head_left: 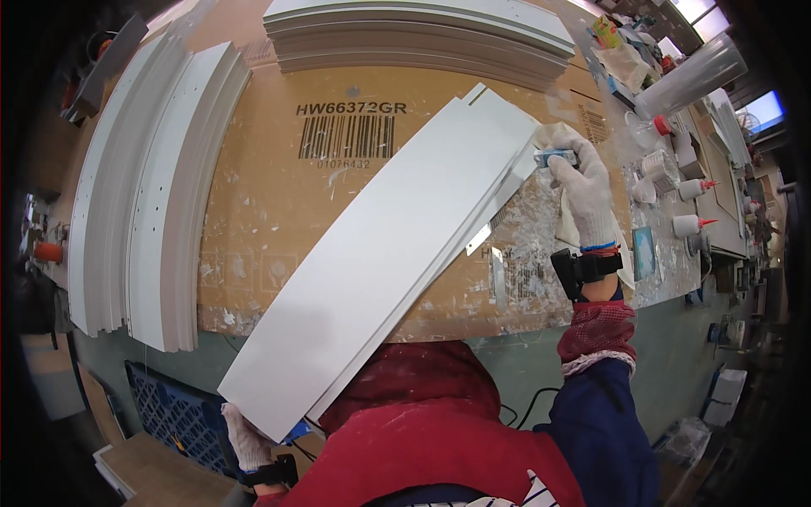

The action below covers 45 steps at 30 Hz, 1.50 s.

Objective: The person wipes the surface of white rectangular panels with a cloth. They handle the panels one at a time, wiping them thoroughly and then placing them back onto a stack on the workbench.

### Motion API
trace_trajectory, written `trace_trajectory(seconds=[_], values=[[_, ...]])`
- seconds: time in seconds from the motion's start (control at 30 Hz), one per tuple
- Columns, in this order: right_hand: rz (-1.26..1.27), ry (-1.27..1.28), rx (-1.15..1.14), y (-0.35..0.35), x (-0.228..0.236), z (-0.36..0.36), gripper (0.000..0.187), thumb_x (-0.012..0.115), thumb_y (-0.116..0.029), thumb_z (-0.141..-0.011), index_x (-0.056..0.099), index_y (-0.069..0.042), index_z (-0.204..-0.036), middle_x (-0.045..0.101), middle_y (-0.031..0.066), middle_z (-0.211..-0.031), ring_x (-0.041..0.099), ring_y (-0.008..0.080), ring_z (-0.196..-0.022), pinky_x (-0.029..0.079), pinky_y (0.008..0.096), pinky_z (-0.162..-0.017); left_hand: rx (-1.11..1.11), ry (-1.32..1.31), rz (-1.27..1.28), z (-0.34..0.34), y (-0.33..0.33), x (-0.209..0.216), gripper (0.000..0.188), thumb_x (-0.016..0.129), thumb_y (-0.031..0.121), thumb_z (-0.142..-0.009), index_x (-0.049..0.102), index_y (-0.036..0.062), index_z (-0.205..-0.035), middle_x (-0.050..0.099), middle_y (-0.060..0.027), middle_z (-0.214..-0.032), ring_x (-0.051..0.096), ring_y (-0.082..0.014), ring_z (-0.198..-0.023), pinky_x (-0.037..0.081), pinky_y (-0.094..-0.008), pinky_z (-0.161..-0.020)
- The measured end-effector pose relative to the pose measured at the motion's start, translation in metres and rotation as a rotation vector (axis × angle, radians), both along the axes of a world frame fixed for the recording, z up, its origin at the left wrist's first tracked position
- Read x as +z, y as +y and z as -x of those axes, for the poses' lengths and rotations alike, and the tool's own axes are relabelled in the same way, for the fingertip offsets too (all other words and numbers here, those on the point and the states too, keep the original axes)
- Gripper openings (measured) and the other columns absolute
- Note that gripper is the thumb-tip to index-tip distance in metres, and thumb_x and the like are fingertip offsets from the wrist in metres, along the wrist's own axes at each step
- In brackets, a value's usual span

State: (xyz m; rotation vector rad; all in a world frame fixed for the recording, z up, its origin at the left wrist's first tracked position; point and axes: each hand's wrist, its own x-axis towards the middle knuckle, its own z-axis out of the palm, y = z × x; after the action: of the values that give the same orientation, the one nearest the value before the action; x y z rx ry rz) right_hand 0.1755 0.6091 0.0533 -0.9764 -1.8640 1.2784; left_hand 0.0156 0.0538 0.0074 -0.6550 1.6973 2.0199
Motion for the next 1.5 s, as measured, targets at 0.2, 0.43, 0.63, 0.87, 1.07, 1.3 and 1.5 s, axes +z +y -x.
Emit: trace_trajectory(seconds=[0.2, 0.43, 0.63, 0.87, 1.07, 1.3, 1.5], values=[[0.155, 0.109, -0.102, 0.005, -0.013, -0.003, 0.032, 0.06, -0.007, -0.089, 0.054, 0.002, -0.119, 0.061, 0.0048, -0.09, 0.055, 0.0082, -0.07, 0.047, 0.0219, -0.06, -0.472, 0.489, 0.605, 0.005, -0.06, -0.028, 0.059, 0.06, 0.016, -0.09, 0.034, 0.0004, -0.141, 0.056, -0.0144, -0.121, 0.059, -0.0228, -0.105, 0.051, -0.0306, -0.08], [0.175, 0.197, -0.122, 0.026, -0.017, 0.005, 0.034, 0.061, -0.006, -0.089, 0.054, 0.003, -0.12, 0.061, 0.0057, -0.092, 0.056, 0.0097, -0.071, 0.047, 0.0226, -0.061, -0.76, 1.415, 1.324, 0.014, -0.026, -0.012, 0.07, 0.065, 0.03, -0.088, 0.031, 0.0075, -0.146, 0.027, -0.0243, -0.151, 0.031, -0.0464, -0.136, 0.034, -0.0508, -0.109], [-0.063, -0.132, 0.132, 0.042, 0.013, 0.073, 0.034, 0.065, -0.011, -0.084, 0.06, -0.002, -0.117, 0.062, 0.005, -0.088, 0.057, 0.0103, -0.068, 0.047, 0.0249, -0.062, -0.868, 1.627, 1.32, 0.033, -0.026, -0.024, 0.055, 0.055, 0.028, -0.094, 0.035, 0.0132, -0.144, 0.034, -0.0194, -0.149, 0.031, -0.0443, -0.137, 0.034, -0.0547, -0.109], [-0.527, -0.563, 0.271, 0.069, 0.016, 0.147, 0.035, 0.062, -0.017, -0.085, 0.061, -0.009, -0.119, 0.067, 0.0115, -0.098, 0.065, 0.0234, -0.088, 0.051, 0.0348, -0.08, -0.959, 1.679, 1.342, 0.034, -0.021, -0.01, 0.049, 0.054, 0.026, -0.094, 0.042, 0.0121, -0.14, 0.038, -0.016, -0.148, 0.033, -0.0435, -0.137, 0.036, -0.0521, -0.107], [-0.501, -0.621, 0.336, 0.062, 0.015, 0.16, 0.034, 0.059, -0.016, -0.088, 0.06, -0.008, -0.12, 0.065, 0.0083, -0.098, 0.061, 0.0182, -0.084, 0.05, 0.0314, -0.078, -0.977, 1.672, 1.335, 0.033, -0.021, -0.009, 0.05, 0.053, 0.021, -0.094, 0.041, 0.0125, -0.142, 0.037, -0.0148, -0.148, 0.032, -0.041, -0.138, 0.035, -0.0508, -0.11], [-0.606, -0.619, 0.329, 0.069, 0.015, 0.153, 0.034, 0.06, -0.014, -0.085, 0.06, -0.007, -0.118, 0.067, 0.0098, -0.099, 0.063, 0.0223, -0.088, 0.049, 0.033, -0.084, -0.963, 1.65, 1.358, 0.032, -0.023, -0.016, 0.055, 0.053, 0.025, -0.095, 0.035, 0.0107, -0.145, 0.036, -0.0166, -0.148, 0.032, -0.0405, -0.138, 0.034, -0.0508, -0.111], [-0.598, -0.634, 0.324, 0.068, 0.012, 0.147, 0.035, 0.061, -0.017, -0.084, 0.062, -0.009, -0.118, 0.068, 0.0123, -0.104, 0.065, 0.0273, -0.095, 0.05, 0.0367, -0.087, -0.935, 1.565, 1.345, 0.026, -0.024, -0.011, 0.063, 0.057, 0.033, -0.093, 0.032, 0.0095, -0.146, 0.035, -0.0211, -0.148, 0.031, -0.042, -0.138, 0.032, -0.0519, -0.111]])
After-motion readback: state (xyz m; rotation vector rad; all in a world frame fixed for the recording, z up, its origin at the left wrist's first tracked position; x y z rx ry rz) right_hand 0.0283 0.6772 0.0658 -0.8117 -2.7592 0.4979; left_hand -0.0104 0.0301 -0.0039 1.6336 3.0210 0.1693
